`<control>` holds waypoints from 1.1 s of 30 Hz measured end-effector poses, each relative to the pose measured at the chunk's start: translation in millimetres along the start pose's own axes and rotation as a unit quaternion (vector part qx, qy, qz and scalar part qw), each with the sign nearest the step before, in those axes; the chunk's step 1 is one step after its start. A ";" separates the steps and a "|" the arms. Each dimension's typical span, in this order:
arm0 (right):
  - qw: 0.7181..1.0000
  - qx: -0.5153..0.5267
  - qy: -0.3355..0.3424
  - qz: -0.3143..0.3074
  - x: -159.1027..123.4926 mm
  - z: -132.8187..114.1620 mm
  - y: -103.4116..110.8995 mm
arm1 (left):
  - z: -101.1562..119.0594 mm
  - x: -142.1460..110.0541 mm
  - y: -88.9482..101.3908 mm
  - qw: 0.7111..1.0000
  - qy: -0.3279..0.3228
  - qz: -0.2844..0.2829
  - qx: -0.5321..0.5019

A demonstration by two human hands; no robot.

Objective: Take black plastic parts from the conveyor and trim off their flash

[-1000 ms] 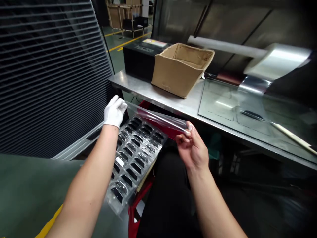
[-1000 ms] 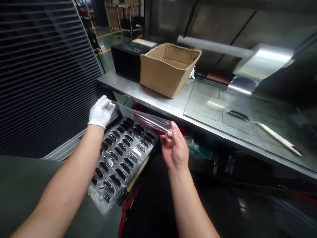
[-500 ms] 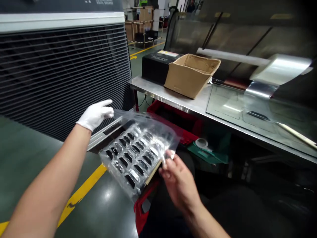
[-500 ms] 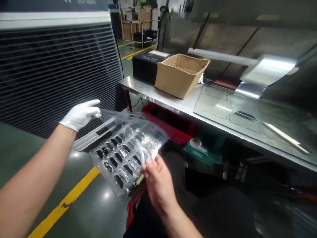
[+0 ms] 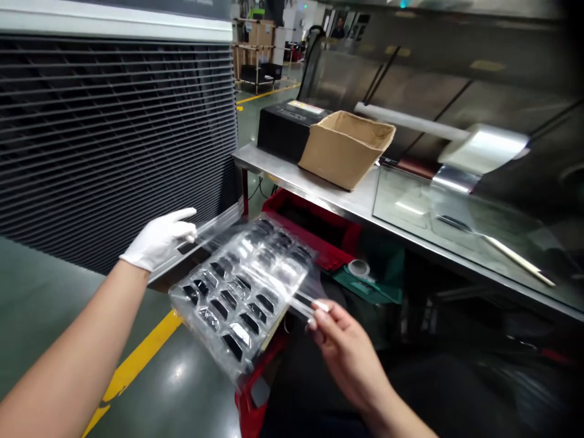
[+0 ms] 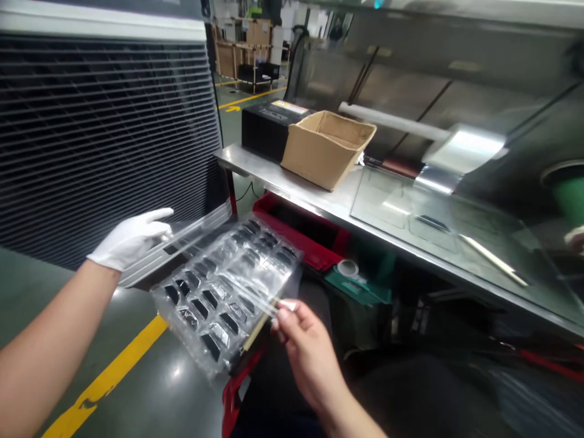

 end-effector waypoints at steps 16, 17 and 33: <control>0.971 0.099 0.217 0.001 42.6 -164.6 -17.1 | 157.8 124.6 -103.7 0.970 -0.187 0.004 -0.153; 0.974 0.098 0.205 -0.013 37.0 -156.2 -21.8 | 156.2 120.6 -94.7 0.972 -0.185 0.003 -0.142; 0.991 0.112 0.055 -0.054 -10.6 -69.3 -83.9 | 92.9 54.5 19.9 0.992 -0.122 0.019 -0.013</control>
Point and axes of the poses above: each hand's wrist, its own x-axis towards the middle knuckle, its own y-axis out of the back of the hand, z = x × y, the point moved 3 cm from there along x, towards the middle knuckle, and after that the axes turned 2 degrees about -x, right-handed, at the moved point
